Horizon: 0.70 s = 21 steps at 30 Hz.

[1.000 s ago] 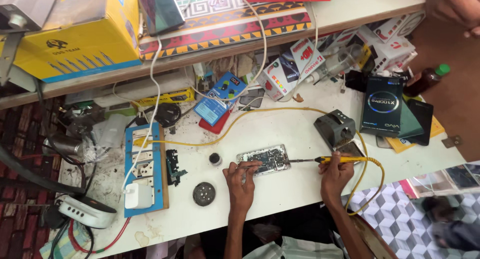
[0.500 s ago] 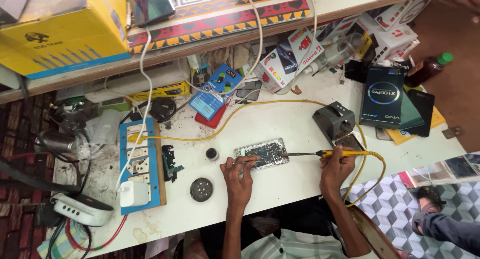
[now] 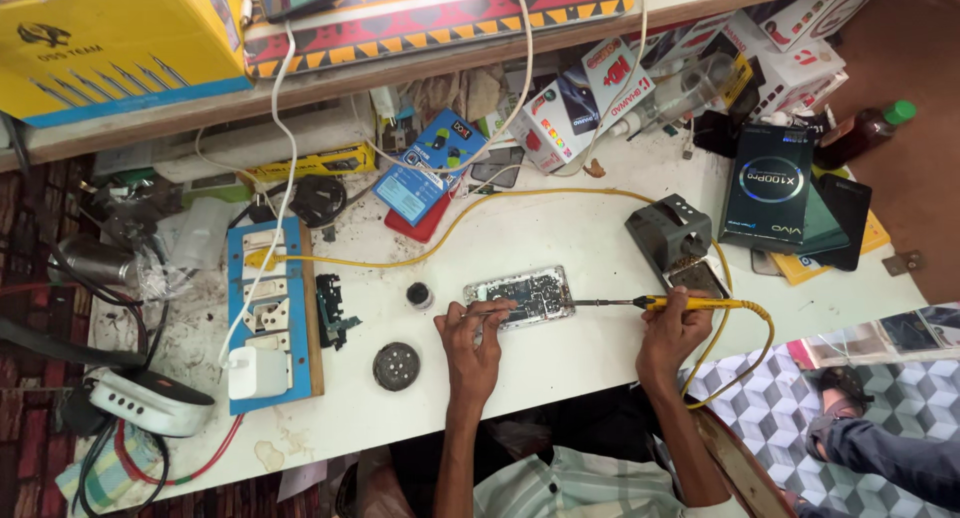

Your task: The person uses a soldering iron and a metal tool to work on a circuit board placed on a white table. They repeatedly apply heat and manipulate components on the board while seated at a cluttered electronics repair workstation.

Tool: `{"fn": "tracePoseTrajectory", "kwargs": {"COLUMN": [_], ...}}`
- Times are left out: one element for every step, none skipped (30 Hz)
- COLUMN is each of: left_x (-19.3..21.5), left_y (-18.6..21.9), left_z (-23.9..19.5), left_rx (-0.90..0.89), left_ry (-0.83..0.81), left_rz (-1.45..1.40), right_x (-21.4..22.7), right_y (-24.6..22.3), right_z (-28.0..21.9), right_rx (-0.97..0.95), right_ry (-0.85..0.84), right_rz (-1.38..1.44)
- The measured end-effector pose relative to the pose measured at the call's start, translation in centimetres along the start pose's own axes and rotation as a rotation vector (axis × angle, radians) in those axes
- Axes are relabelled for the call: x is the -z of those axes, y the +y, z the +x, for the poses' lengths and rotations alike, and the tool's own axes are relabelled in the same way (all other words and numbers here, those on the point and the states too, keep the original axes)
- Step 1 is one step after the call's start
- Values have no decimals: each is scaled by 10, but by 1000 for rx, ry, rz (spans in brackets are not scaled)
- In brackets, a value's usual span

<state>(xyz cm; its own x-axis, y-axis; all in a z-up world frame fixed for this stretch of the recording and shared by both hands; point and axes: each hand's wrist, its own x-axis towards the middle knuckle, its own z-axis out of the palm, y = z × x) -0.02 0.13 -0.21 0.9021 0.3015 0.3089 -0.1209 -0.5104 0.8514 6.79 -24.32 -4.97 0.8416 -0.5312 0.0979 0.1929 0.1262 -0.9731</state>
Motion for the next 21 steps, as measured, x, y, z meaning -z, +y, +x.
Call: {"fn": "tracePoseTrajectory", "kwargs": {"left_x": [0,-1,-1,-2,-2,-3,-3,-2,-2,-2,-2,-3,-3,-3,-2,-2,-1,-1,-1,-1,-1], "left_y": [-1,-1,-2,-2,-2,-2,-3,-3,-3,-4,-4,-3,-3,-2,-2,-2,-2,-2,-1,0,0], "left_z": [0,-1,0,0,0,-1,0,0,0,0,-1,-1,0,0,-1,-2,-2,-3,-2,-2,-2], "left_rx": [0,0,-2,2,5,9,-4,-17,-28,-28,-24,-21,-24,-27,-26,-39,-52,-64,-47,-30,-12], "left_ry": [1,3,6,8,10,11,13,15,17,13,10,8,13,19,24,20,20,20,18,16,12], "left_rz": [-3,-5,-8,-11,-15,-19,-19,-19,-20,-8,0,9,-1,-10,-17,-20,-18,-17,-21,-24,-27], "right_x": [1,2,2,2,2,2,1,0,0,-1,0,0,-2,-3,-3,-3,-4,-3,-4,-3,-3], "right_y": [2,3,3,4,4,3,3,2,1,0,-1,-2,-3,-3,-4,-4,-4,-5,-6,-7,-7], "right_z": [0,0,2,2,2,1,1,1,0,-1,-1,0,1,3,2,1,0,0,1,2,1], "right_rx": [4,8,14,11,9,7,6,5,4,8,14,20,24,28,28,28,26,24,23,21,17], "right_ry": [1,1,1,-1,-3,-5,-8,-11,-15,-19,-25,-31,-38,-44,-52,-53,-59,-65,-66,-68,-68], "right_rz": [21,41,64,46,26,7,-2,-12,-24,-37,-54,-71,-67,-64,-62,-61,-56,-52,-67,-82,-98]}}
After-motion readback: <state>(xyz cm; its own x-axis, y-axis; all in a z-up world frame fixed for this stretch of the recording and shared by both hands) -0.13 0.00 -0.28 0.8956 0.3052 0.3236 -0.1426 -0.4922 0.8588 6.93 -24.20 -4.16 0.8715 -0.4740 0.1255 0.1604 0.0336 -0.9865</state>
